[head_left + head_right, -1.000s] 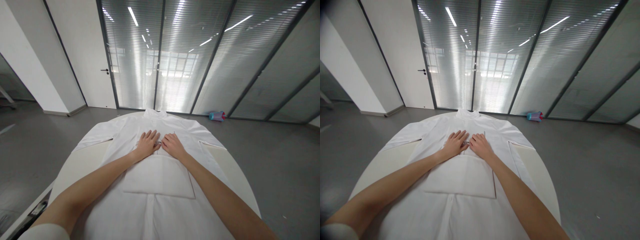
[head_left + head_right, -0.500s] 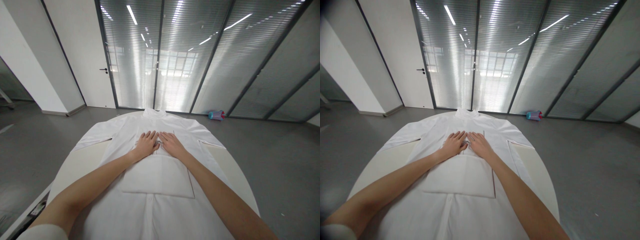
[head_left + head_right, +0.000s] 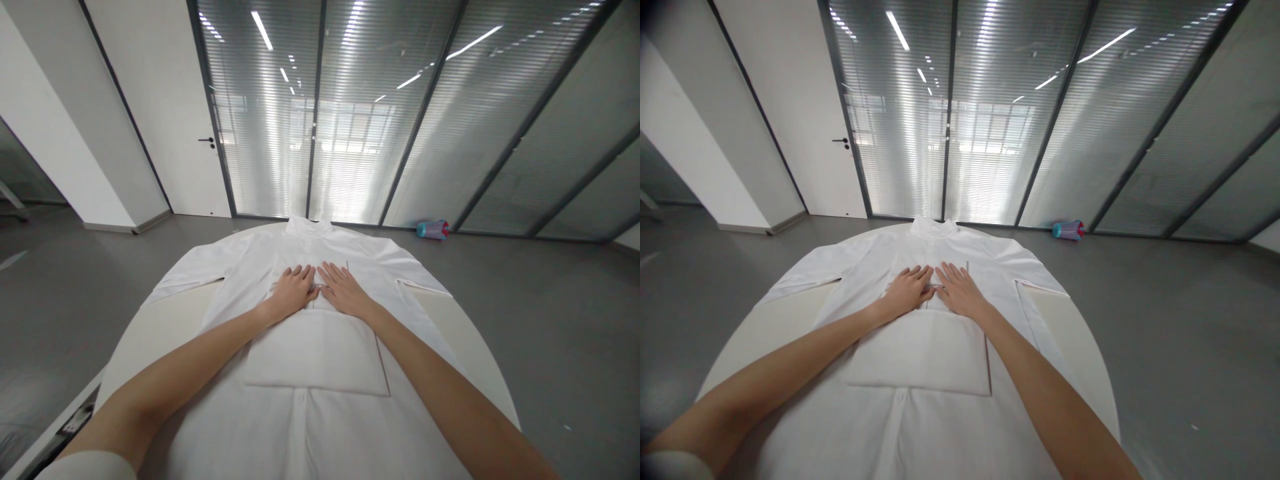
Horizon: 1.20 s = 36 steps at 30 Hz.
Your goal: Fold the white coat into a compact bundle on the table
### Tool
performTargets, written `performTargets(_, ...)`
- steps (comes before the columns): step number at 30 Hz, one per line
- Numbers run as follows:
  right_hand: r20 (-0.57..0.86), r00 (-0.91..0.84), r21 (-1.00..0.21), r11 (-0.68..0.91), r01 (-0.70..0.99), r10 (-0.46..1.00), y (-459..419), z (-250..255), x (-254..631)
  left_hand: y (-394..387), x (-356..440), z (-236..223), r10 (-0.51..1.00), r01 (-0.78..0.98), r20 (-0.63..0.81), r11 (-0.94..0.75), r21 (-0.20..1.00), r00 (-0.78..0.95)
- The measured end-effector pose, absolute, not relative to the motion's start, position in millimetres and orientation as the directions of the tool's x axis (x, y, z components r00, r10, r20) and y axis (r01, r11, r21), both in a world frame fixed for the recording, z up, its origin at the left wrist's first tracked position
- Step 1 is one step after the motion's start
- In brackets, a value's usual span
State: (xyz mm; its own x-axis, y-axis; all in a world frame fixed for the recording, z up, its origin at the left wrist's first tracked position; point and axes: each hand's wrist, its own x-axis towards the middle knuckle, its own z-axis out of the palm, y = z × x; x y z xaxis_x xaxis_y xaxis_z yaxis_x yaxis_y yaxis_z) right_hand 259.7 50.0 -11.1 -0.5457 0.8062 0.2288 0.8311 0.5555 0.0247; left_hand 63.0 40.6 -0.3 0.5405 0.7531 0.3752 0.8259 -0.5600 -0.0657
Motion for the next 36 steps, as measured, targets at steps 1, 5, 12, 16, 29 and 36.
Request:
performTargets(1, 0.222, -0.544, 0.023, 0.553, 0.833, 0.809, 50, -11, 259, 40, 63, 1, 0.751, 0.824, 0.374, -0.563, -0.070, 0.545)
performTargets(5, 0.229, -0.534, 0.006, 0.547, 0.837, 0.814, 47, -7, 258, 45, 57, 11, 0.747, 0.807, 0.362, -0.590, -0.028, 0.558)
performTargets(12, 0.225, -0.534, -0.011, 0.550, 0.835, 0.815, 46, -6, 257, 77, 29, 11, 0.836, 0.860, 0.337, -0.495, 0.124, 0.432)
performTargets(16, 0.215, -0.528, -0.030, 0.546, 0.837, 0.821, 47, -5, 257, 80, 24, -7, 0.876, 0.879, 0.182, -0.467, 0.092, 0.446)
performTargets(29, 0.231, -0.525, -0.065, 0.551, 0.832, 0.819, 48, -6, 258, 75, 26, -8, 0.860, 0.866, 0.238, -0.486, 0.119, 0.450)
performTargets(36, 0.409, -0.285, -0.176, 0.382, 0.907, 0.867, 49, 0, 260, 82, 22, 11, 0.878, 0.878, 0.356, -0.415, 0.238, 0.319)
